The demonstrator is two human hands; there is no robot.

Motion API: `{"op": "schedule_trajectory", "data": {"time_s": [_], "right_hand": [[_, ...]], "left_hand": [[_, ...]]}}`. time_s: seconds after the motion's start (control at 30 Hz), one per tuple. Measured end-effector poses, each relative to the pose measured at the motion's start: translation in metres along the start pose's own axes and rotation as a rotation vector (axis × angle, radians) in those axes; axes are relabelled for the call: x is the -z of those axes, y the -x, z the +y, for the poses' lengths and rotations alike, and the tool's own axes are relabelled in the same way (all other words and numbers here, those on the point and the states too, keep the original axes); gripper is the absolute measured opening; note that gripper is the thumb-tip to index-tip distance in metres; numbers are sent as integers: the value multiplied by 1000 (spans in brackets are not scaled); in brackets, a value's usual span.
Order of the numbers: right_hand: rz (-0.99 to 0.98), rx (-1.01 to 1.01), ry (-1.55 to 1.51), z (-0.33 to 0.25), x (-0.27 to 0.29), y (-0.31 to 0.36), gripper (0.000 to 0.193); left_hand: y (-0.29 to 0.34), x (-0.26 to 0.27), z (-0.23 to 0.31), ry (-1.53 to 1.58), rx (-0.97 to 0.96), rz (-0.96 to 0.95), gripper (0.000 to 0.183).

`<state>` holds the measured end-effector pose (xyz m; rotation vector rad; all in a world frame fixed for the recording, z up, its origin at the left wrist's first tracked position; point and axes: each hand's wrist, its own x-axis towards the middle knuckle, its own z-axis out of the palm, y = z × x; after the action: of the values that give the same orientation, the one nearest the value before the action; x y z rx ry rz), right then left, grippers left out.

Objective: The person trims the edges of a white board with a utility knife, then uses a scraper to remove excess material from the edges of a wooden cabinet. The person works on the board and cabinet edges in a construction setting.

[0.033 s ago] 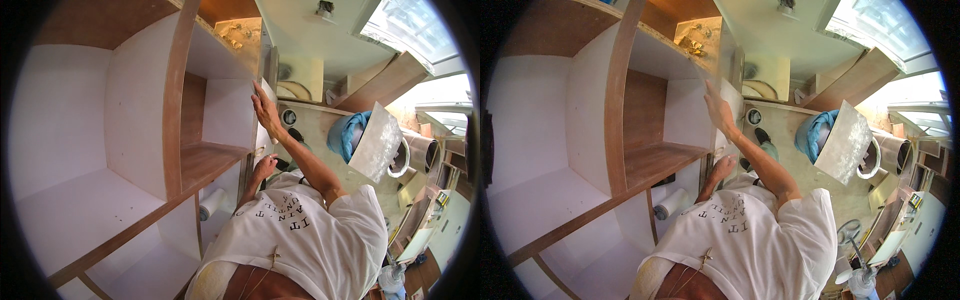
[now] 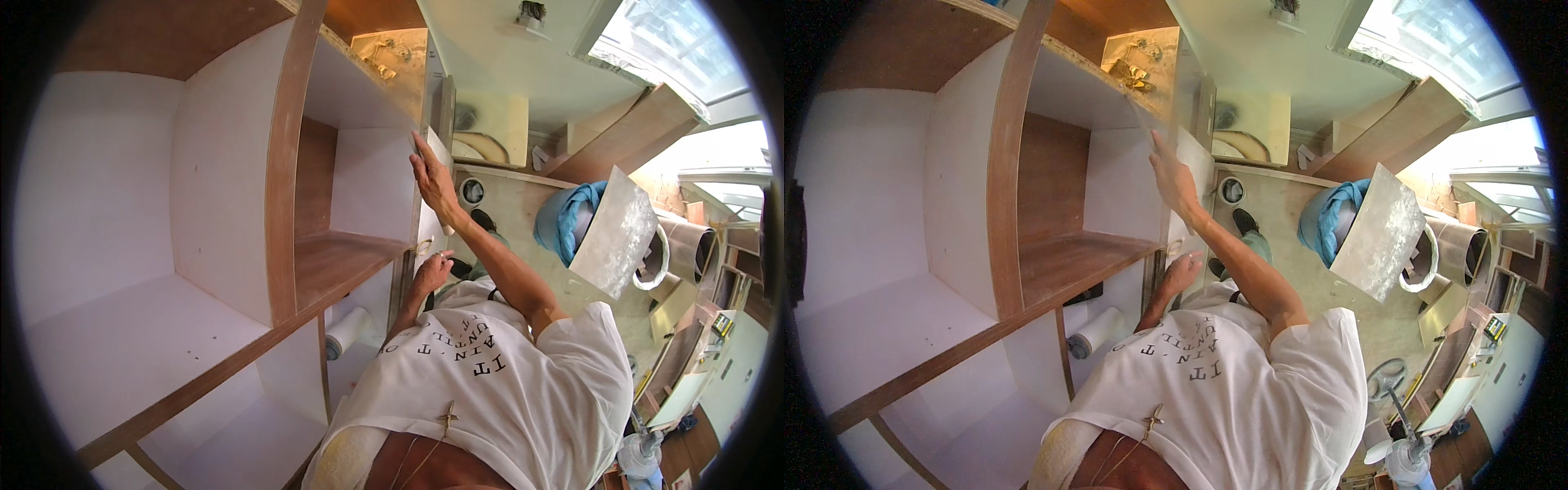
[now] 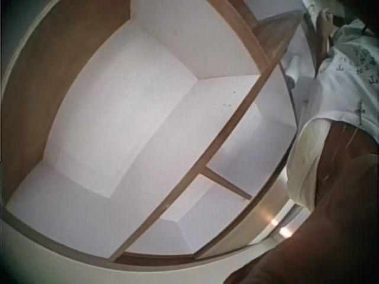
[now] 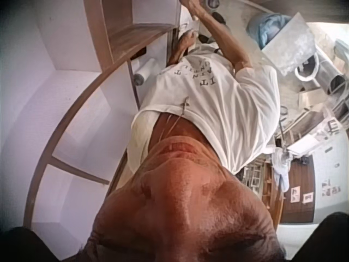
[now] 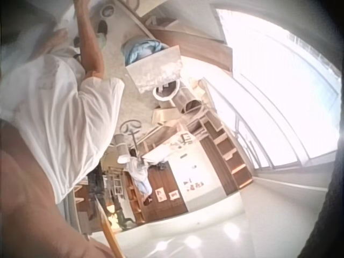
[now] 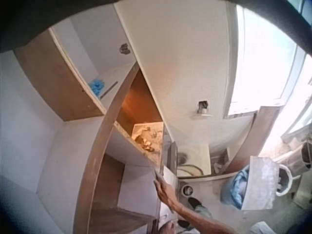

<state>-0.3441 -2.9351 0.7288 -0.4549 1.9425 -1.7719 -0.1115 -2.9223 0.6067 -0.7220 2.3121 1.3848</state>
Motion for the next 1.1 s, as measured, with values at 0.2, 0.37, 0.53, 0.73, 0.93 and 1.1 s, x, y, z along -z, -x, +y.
{"op": "schedule_trajectory", "data": {"time_s": [0.2, 0.37, 0.53, 0.73, 0.93, 1.1], "right_hand": [[22, 30, -70, -1, -11, 1, 51], [39, 126, 17, -30, 5, -28, 46], [112, 159, -34, -37, 21, -51, 45], [59, 123, 38, -8, 4, -15, 47], [-70, -111, 70, -28, 14, 1, 48], [99, 92, 32, -26, 9, -7, 45]], "left_hand": [[11, -9, -14, -22, -16, 15, 36], [12, -11, -14, -60, 22, -94, 36], [10, -2, -4, -120, 13, -92, 39], [11, -1, -15, -15, -18, 53, 36], [16, -2, -19, -107, -78, 5, 37], [13, -1, -11, -140, -73, -29, 36]]}}
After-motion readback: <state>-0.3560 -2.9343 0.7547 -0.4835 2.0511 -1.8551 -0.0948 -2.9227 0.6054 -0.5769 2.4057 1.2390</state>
